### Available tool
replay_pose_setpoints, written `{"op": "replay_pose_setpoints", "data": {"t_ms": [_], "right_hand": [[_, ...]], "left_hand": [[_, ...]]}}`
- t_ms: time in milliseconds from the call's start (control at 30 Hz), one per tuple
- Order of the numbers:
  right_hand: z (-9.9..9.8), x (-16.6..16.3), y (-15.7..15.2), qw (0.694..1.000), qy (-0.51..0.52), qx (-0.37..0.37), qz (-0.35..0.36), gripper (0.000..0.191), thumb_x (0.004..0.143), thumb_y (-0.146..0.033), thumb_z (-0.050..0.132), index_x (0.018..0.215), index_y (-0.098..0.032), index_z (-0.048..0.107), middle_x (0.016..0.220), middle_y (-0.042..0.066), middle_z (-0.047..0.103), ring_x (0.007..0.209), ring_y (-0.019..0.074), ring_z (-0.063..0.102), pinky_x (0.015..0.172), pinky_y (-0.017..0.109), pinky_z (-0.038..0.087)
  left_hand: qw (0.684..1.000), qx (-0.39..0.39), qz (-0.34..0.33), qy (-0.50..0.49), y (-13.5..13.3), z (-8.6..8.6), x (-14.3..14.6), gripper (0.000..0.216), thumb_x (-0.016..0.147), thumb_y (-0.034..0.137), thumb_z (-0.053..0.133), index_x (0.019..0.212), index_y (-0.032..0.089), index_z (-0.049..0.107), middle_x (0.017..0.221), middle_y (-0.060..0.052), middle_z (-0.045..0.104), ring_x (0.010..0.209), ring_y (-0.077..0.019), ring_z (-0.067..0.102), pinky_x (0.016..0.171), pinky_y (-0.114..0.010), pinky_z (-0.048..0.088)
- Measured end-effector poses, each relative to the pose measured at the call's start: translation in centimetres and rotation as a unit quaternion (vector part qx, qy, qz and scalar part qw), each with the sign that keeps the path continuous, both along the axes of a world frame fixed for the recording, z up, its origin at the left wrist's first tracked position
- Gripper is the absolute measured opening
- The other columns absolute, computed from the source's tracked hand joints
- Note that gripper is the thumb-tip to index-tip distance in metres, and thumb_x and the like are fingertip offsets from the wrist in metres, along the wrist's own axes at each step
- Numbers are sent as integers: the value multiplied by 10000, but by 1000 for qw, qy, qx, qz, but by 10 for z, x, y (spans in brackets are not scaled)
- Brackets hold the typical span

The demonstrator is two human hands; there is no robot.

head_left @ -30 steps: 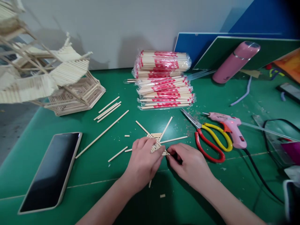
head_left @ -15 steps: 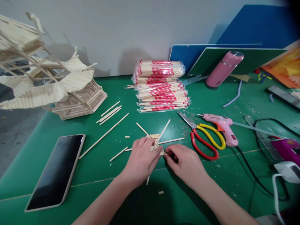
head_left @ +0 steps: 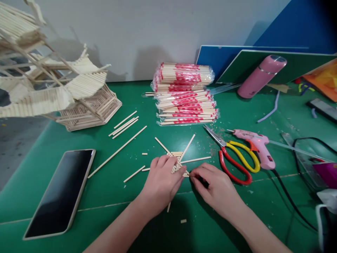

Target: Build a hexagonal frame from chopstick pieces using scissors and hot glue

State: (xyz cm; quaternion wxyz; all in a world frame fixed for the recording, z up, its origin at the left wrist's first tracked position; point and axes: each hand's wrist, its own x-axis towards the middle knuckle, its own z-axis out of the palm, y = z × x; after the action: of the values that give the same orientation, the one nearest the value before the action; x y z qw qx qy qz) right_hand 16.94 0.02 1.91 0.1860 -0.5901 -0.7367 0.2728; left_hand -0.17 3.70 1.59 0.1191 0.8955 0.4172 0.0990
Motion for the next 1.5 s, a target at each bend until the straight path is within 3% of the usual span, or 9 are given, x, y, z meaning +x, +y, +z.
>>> {"op": "replay_pose_setpoints", "data": {"t_ms": [600, 800, 900, 1267, 1500], "right_hand": [[-2, -3, 2, 1000, -14, 11, -12, 158, 795, -188, 450, 723, -191, 590, 689, 13, 542, 652, 125, 503, 582, 210, 384], [-2, -3, 0, 999, -21, 29, -16, 132, 768, -171, 472, 719, -196, 592, 694, 7, 557, 644, 120, 516, 570, 200, 385], [-2, -4, 0, 999, -24, 30, -17, 136, 770, -170, 469, 722, -197, 593, 698, 7, 559, 654, 122, 518, 577, 202, 385], [-1, -5, -1, 999, -20, 37, -24, 155, 777, -177, 465, 726, -203, 609, 674, 3, 551, 625, 116, 510, 553, 195, 386], [-1, -5, 1, 1000, -14, 12, -24, 138, 775, -180, 463, 725, -205, 589, 679, 4, 541, 632, 123, 503, 561, 208, 380]], "left_hand": [[1000, -3, 3, -27, 1, -4, -1, 200, 804, 234, 443, 935, 247, 593, 923, -68, 533, 878, -226, 427, 718, -396, 359], [996, -10, 20, -82, -2, -2, -8, 375, 767, 237, 501, 1141, 220, 482, 982, -70, 537, 922, -221, 440, 772, -398, 352], [994, 5, 44, -98, -5, 0, -14, 335, 764, 254, 510, 1096, 208, 516, 1009, -75, 537, 948, -228, 441, 791, -405, 344], [996, 60, -4, -66, -12, -4, -17, 220, 820, 182, 419, 940, 221, 600, 1027, -47, 621, 973, -206, 486, 811, -393, 319], [996, 77, -29, -40, -12, -12, -20, 245, 812, 141, 421, 992, 203, 575, 1102, -53, 593, 1026, -229, 467, 856, -421, 279]]}}
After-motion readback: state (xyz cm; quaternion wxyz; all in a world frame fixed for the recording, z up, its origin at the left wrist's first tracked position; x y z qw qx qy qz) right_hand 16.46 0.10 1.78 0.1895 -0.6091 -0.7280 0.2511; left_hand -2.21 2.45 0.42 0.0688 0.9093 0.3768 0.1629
